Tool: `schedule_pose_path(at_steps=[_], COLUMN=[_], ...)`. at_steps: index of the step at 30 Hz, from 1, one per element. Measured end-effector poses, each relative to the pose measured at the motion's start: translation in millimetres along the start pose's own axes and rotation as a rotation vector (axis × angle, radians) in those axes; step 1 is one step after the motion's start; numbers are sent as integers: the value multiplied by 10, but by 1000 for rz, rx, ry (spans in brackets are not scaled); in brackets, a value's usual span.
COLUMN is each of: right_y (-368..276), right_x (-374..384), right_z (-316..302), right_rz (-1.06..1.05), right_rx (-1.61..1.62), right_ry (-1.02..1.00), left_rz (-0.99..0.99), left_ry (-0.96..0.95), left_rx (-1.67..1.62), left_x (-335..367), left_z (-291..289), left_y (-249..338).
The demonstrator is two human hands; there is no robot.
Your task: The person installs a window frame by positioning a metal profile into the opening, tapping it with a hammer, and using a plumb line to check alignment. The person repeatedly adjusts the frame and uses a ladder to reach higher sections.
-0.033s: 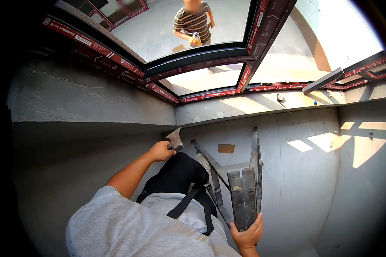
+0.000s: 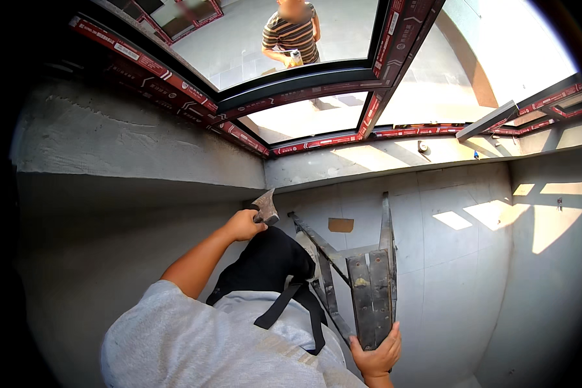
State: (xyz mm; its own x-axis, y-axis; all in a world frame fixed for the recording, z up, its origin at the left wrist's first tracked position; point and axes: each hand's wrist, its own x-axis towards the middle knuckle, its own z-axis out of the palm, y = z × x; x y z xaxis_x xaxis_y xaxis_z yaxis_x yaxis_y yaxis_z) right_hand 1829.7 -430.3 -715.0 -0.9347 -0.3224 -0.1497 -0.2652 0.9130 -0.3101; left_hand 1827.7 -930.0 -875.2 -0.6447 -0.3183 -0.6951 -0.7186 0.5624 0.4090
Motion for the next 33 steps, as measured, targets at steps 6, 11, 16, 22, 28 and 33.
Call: schedule_pose_path(at_steps=[6,11,16,22,28,33], right_y=[-37,-61,-42,-135,-73,152], right_x=[-33,-120,-114,-204,-242,-199], right_z=[38,67,94,142,181,261], right_rz=[3,49,41,10,-11,-124], right_rx=[52,100,57,71,99,244], right_ry=[111,123,140,173,166,267], left_rz=[172,171,73,-37,-45,-52], left_ry=[189,196,164,90,-10,74], left_rx=[-63,-6,-156,-237,-241,-332], left_x=[-443,-1478,-2055,-2379,-2473,-2504], left_z=[449,440,888,1888,2664,3546], left_y=[-285,-663,-1419,-2420,-2997,-3336])
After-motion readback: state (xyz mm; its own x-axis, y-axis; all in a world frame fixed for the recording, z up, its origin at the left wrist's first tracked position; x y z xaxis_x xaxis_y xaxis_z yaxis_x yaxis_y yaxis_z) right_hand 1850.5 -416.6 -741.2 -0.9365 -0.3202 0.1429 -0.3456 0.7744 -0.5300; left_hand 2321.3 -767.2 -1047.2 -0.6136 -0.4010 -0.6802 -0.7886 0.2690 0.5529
